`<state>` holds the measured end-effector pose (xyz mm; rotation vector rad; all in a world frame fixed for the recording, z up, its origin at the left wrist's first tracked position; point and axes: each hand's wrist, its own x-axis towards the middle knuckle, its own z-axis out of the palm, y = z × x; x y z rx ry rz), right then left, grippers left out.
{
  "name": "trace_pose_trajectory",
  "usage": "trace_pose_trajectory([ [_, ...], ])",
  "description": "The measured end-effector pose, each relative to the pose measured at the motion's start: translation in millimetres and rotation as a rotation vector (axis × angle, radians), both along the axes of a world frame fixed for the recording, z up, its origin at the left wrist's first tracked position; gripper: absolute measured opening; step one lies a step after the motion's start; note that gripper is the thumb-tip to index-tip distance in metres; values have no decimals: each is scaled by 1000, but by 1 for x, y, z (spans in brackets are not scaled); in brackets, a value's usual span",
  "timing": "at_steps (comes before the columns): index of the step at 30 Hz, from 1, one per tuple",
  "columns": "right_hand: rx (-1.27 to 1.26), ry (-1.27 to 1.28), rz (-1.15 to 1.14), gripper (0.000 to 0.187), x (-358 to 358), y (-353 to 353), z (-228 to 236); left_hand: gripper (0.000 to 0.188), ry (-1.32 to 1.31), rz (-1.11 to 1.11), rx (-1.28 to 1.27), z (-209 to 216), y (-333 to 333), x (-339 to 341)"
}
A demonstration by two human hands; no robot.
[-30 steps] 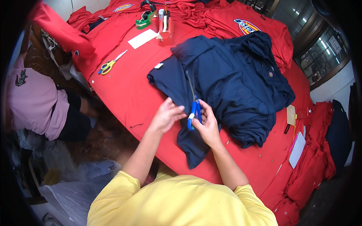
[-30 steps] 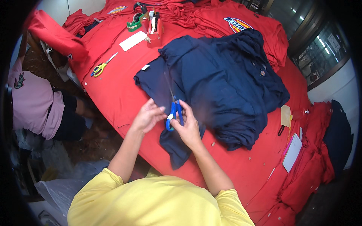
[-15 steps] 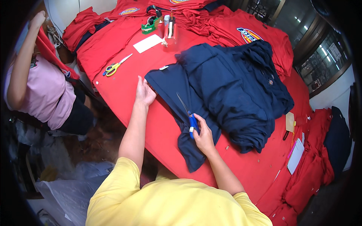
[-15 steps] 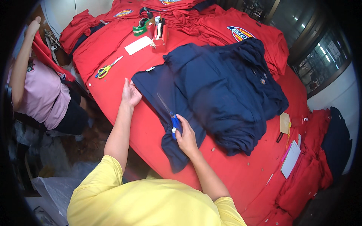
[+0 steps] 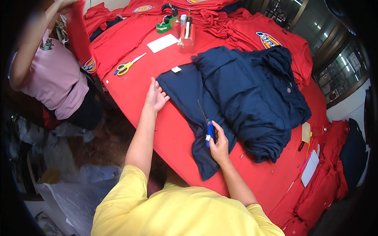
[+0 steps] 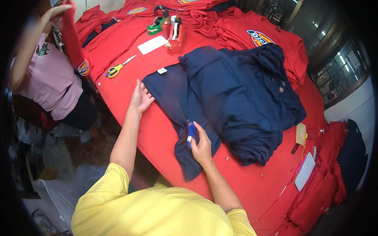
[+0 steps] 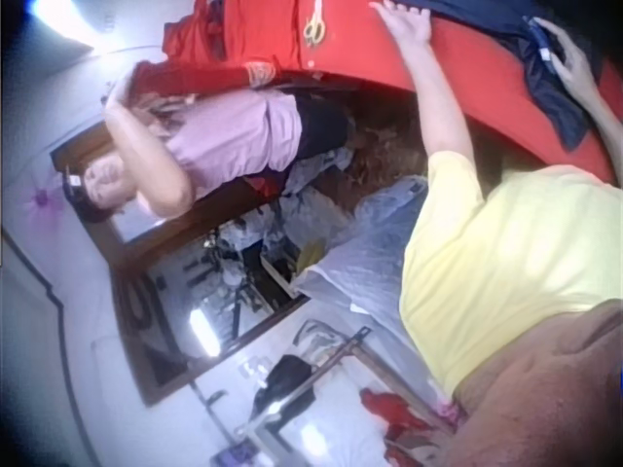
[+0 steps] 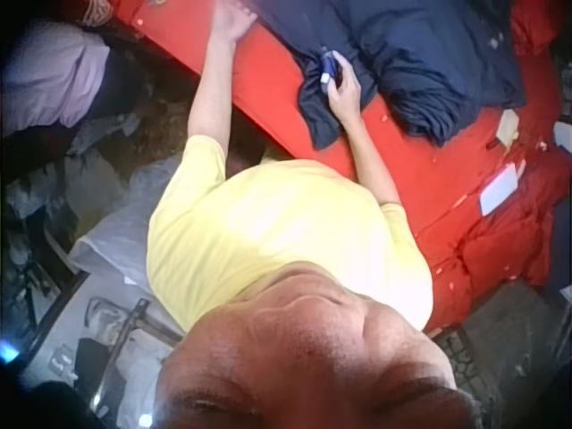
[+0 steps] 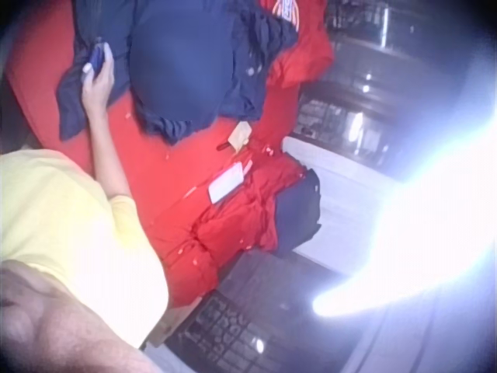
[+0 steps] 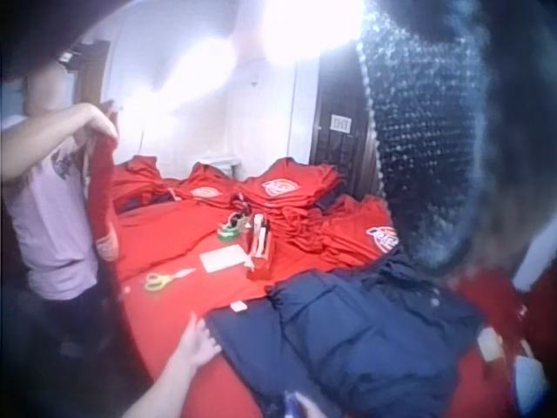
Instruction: The person separates a stack of navy shirts by cutting connecting threads with scissors and then folds the individual shirts on a red-covered table.
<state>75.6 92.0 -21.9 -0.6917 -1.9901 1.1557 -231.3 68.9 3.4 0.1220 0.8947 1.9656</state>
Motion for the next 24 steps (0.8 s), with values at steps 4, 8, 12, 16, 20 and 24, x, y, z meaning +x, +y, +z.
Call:
trace_pose_trajectory([
  [4, -110, 74, 40, 55, 0, 2, -3, 72, 175, -200, -84, -10, -7, 15],
  [8, -474, 232, 89, 54, 0, 5, 6, 69, 289, -119, -187, -22, -13, 55],
  [12, -428, 200, 117, 53, 2, 17, 13, 38, 263, -129, -195, -18, -12, 78],
  [16, -131, -114, 158, 54, -11, 27, 45, 21, 179, -51, -122, -16, -11, 70],
  [20, 107, -338, 191, 53, -27, 37, 55, 22, 164, 44, -11, -4, -6, 69],
  [24, 212, -308, 201, 53, -38, 43, 53, 27, 192, 4, 6, 7, -6, 68],
])
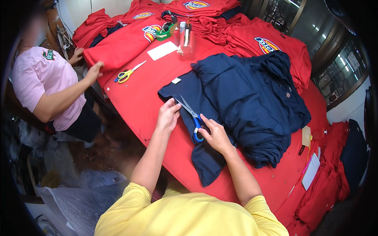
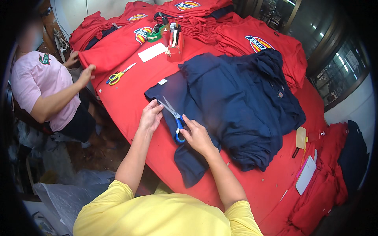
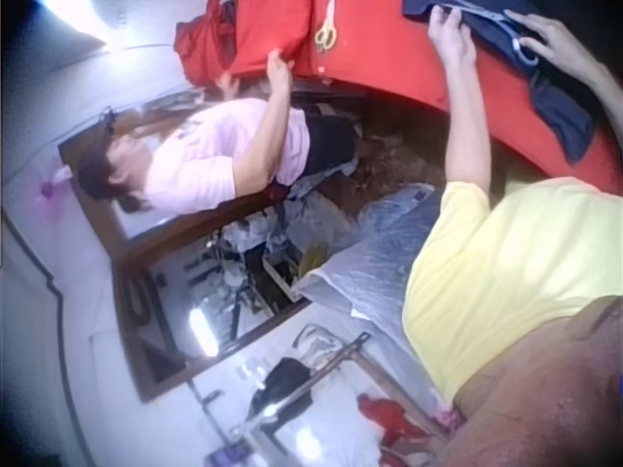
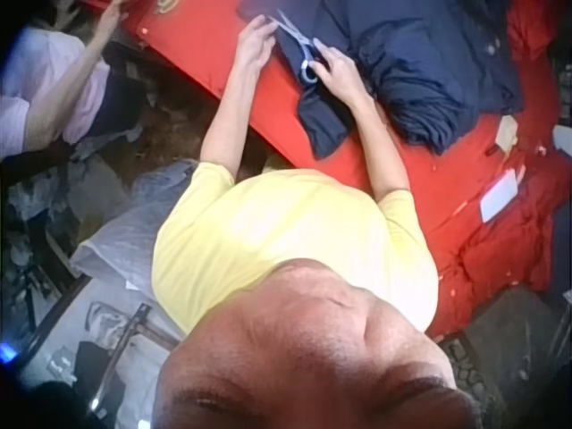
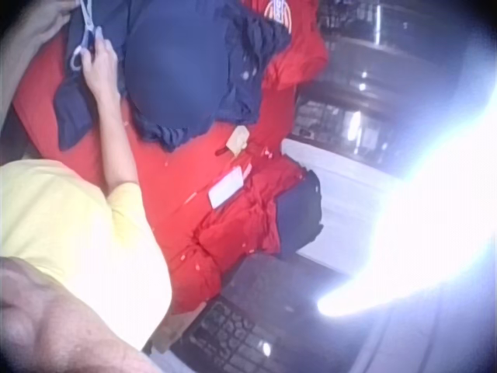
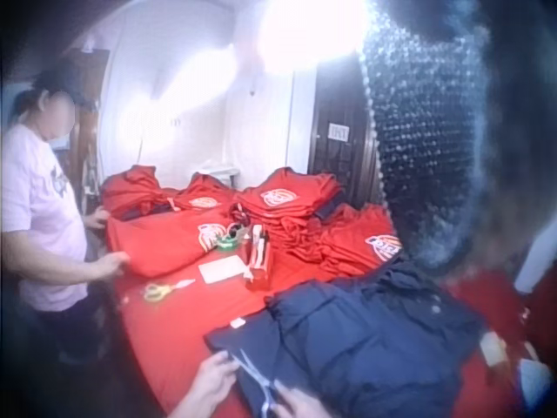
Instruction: The person separates a stack of navy shirts by cutting connecting threads with scissors and then folds the individual shirts on a red-covered table.
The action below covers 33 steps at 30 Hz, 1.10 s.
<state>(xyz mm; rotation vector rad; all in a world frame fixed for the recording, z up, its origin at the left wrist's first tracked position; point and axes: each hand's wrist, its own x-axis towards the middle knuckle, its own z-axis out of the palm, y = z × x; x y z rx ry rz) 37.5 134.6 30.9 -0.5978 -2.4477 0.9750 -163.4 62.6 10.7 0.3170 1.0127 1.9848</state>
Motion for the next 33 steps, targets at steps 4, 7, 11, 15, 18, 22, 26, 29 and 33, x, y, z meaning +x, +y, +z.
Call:
trace_pose_trajectory([
  [4, -102, 77, 14, 53, -9, -2, -1, 31, 38, 10, -20, 4, -1, 2],
  [7, -140, 41, -5, 50, -11, -5, 1, 33, 63, 16, -29, 4, 0, 3],
  [11, -339, 44, -34, 47, -8, -5, -3, 34, 85, -14, -43, 4, -1, 0],
  [15, -596, -49, -76, 45, -6, -7, 5, 36, 83, -32, -55, 9, -4, 3],
  [18, -378, 48, -37, 44, -5, -5, -5, 38, 86, -63, -42, 13, -5, 5],
  [22, -136, 194, 9, 43, -10, 1, -14, 39, 125, -147, -13, 16, -9, 5],
  [26, -469, 27, -67, 43, -8, -1, 0, 35, 122, -159, -79, 22, -10, 5],
  [29, -513, 6, -75, 43, -8, -3, 2, 25, 28, -39, -45, 20, 0, -3],
  [33, -326, 74, -36, 44, -11, -1, -9, 20, 229, -49, -67, 5, 4, -21],
])
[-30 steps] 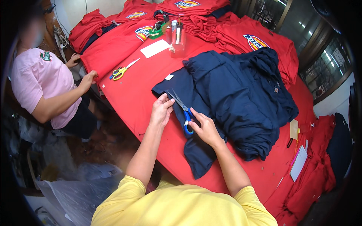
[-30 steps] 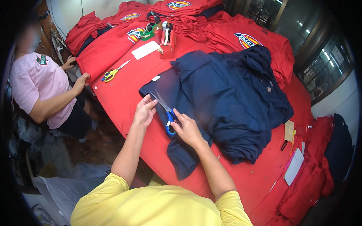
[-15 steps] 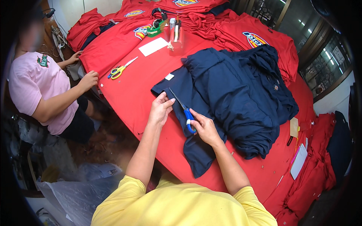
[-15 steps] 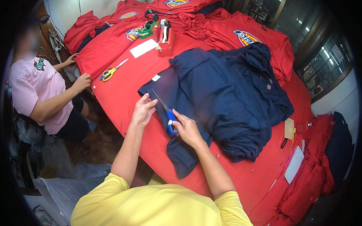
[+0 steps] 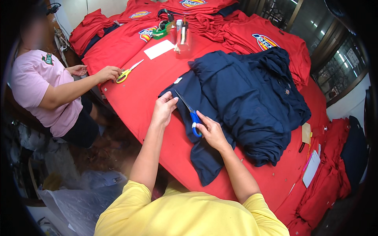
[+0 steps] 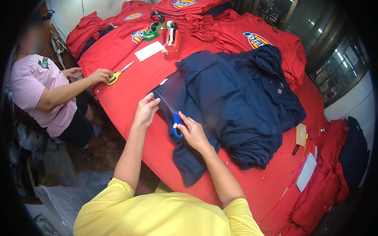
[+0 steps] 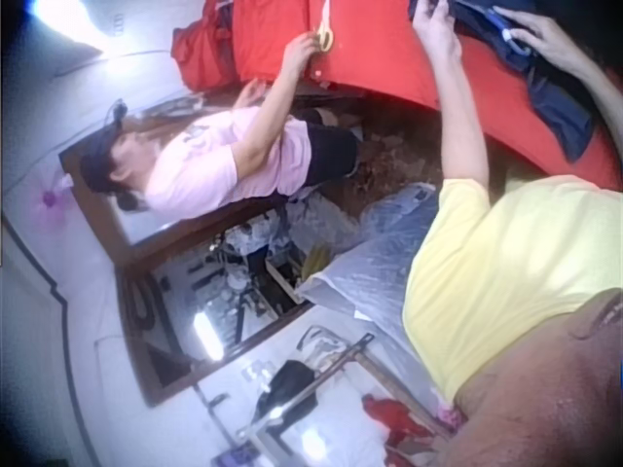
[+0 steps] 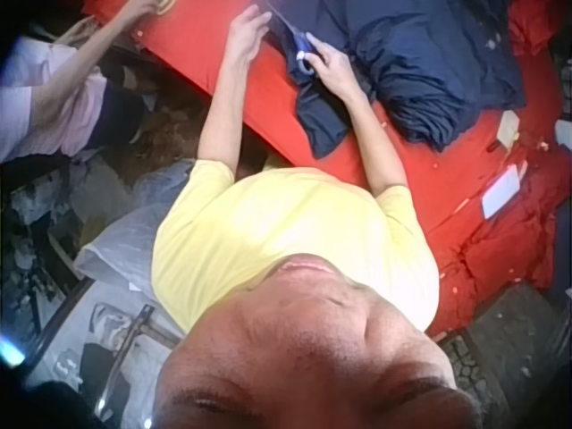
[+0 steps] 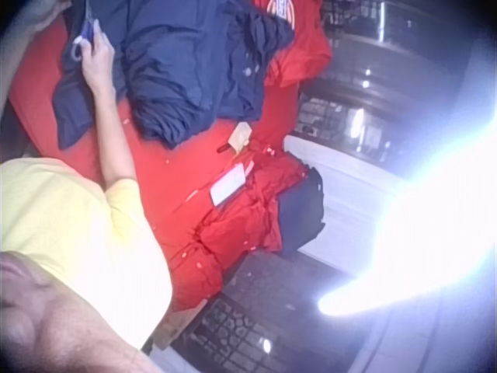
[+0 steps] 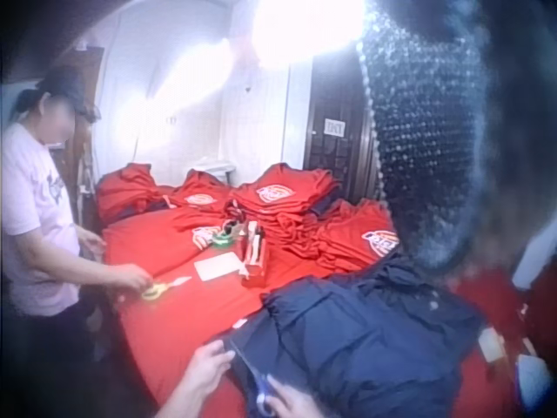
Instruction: The person separates a stack of navy shirts by cutting connecting threads with scissors and then folds the individual shirts on a red-covered table.
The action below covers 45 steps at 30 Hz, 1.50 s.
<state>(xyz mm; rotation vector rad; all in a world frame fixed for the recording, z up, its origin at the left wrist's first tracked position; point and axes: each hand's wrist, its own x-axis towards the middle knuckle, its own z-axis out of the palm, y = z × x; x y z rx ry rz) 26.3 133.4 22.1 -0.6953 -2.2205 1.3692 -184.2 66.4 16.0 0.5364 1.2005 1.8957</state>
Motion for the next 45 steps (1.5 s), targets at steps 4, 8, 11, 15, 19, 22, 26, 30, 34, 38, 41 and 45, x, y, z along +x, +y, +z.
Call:
trace_pose_trajectory([
  [4, 27, 12, 22, 47, -2, 7, 1, 24, 1, -12, -34, 0, 2, 3],
  [8, 34, 18, 18, 47, -3, 5, 5, 27, -2, -34, -19, 0, 2, 5],
  [11, 9, 8, 7, 45, -5, 3, 5, 30, -7, -50, -19, -2, 1, 2],
  [15, -177, -55, -27, 44, 0, 5, 8, 35, -1, -60, -42, -2, 1, 7],
  [19, -171, 7, -39, 43, -2, 3, 7, 38, 4, -85, -24, 0, -2, 5],
  [22, -181, -20, -3, 43, -3, 4, 11, 40, 8, -109, -23, 5, -4, 8],
  [26, -572, 175, 133, 46, 3, 1, 11, 48, 263, 165, -211, -4, -8, -1],
  [30, -663, 170, 191, 51, 42, -17, 26, 57, 1080, 544, -411, -17, -10, 0],
  [34, -635, 207, 70, 61, 77, -46, 18, 62, 1464, 17, -387, -14, 11, 44],
  [38, -551, 168, -76, 63, 118, -67, 19, 74, 1712, 47, -821, -32, 10, 22],
  [41, -498, 226, -270, 59, 165, -75, 19, 82, 1515, 159, -1090, -46, -30, -25],
  [45, -233, 319, -689, 52, 253, -82, 13, 84, 1252, 338, -1348, -59, -120, -34],
])
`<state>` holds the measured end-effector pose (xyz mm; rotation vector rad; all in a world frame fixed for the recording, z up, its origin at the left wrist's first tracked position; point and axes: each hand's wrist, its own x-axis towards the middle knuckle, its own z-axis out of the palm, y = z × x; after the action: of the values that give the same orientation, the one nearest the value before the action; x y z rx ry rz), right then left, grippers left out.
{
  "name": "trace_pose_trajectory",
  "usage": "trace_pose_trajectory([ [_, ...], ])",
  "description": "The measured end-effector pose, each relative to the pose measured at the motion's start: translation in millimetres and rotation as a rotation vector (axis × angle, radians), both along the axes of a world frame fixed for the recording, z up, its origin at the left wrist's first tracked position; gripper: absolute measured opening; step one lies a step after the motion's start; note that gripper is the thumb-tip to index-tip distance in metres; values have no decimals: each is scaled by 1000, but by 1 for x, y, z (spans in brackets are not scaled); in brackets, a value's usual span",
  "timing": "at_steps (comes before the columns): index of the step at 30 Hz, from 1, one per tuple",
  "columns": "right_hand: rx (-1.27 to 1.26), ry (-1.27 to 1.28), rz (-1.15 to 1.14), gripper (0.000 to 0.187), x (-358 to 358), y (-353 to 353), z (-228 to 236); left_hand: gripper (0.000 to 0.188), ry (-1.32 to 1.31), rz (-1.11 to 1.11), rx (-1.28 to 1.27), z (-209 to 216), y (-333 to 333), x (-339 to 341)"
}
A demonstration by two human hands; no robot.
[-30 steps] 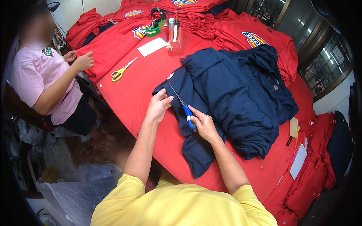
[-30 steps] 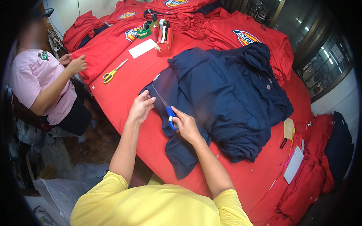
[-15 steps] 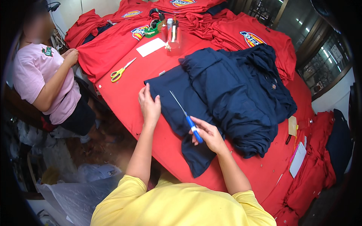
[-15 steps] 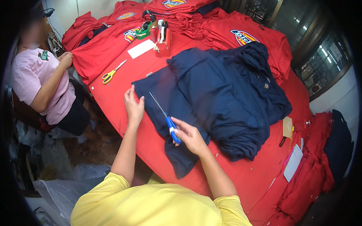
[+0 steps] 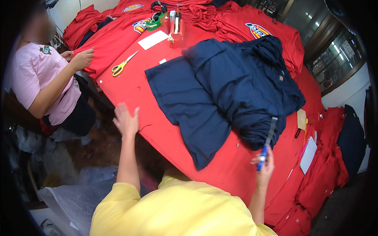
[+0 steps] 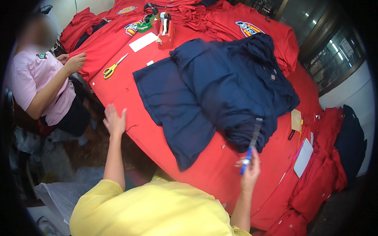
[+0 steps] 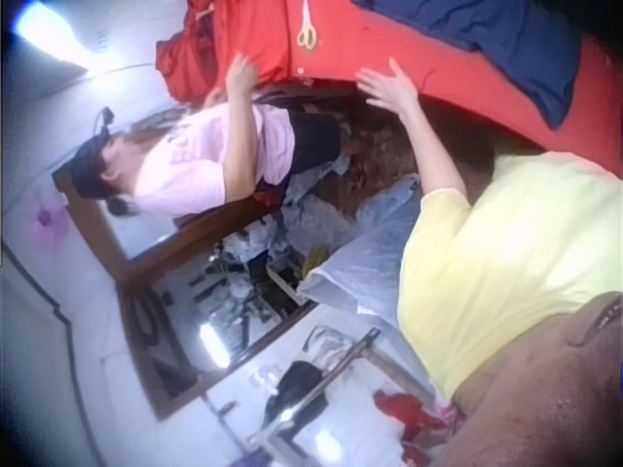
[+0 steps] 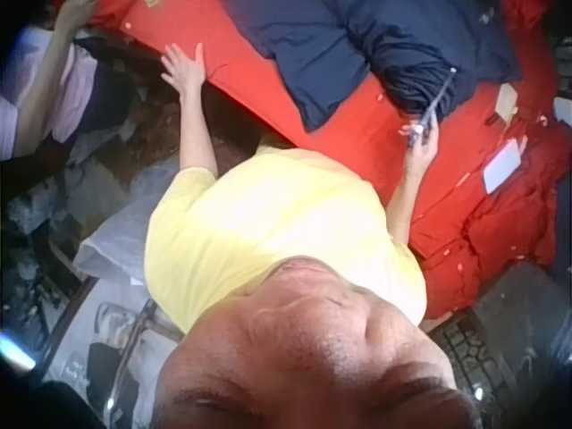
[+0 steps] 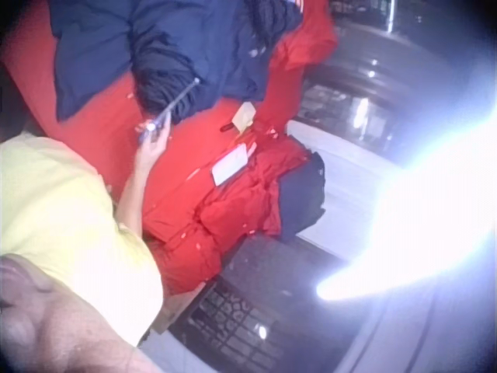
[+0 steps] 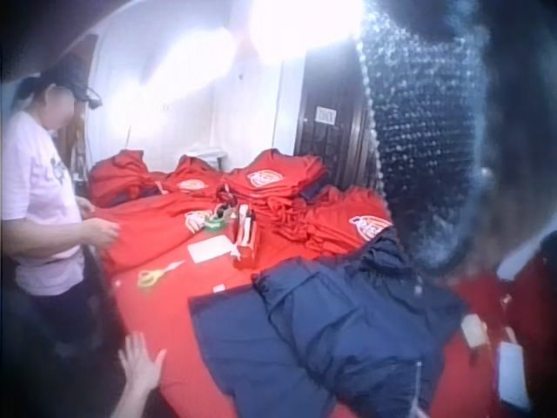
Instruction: The person separates a stack of navy shirts by cutting connecting threads with scissors and then folds the individual shirts on a red-covered table.
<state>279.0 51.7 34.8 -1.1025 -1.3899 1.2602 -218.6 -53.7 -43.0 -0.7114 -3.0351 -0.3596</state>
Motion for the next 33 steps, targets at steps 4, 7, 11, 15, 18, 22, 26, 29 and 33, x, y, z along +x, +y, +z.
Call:
trace_pose_trajectory([
  [4, 94, -94, -384, 47, 59, 4, -22, 79, 8, 204, 27, -24, -78, 2],
  [7, -20, -307, -506, 43, 90, 5, -27, 71, 320, -182, 313, -1, -44, 46],
  [11, 44, -949, -596, 35, 135, 10, -40, 54, 67, -935, 533, 56, 38, 149],
  [15, 118, -1231, -620, 31, 132, 12, -31, 63, 80, -1037, 226, 21, 63, 154],
  [18, -44, -1362, -593, 34, 118, 7, -14, 66, 109, -850, 179, 14, 53, 127],
  [22, -198, -1485, -551, 33, 102, 1, 7, 67, 121, -548, 51, 4, 18, 72],
  [26, 47, -1397, -634, 30, 85, -2, 0, 70, 61, -201, 8, 1, -3, -16],
  [29, 193, -1026, -441, 24, 26, 2, 10, 69, 120, -34, 8, 3, -5, -58],
  [33, 80, -678, 179, 33, -115, -29, 29, 68, 171, -457, 279, -5, 33, -43],
])
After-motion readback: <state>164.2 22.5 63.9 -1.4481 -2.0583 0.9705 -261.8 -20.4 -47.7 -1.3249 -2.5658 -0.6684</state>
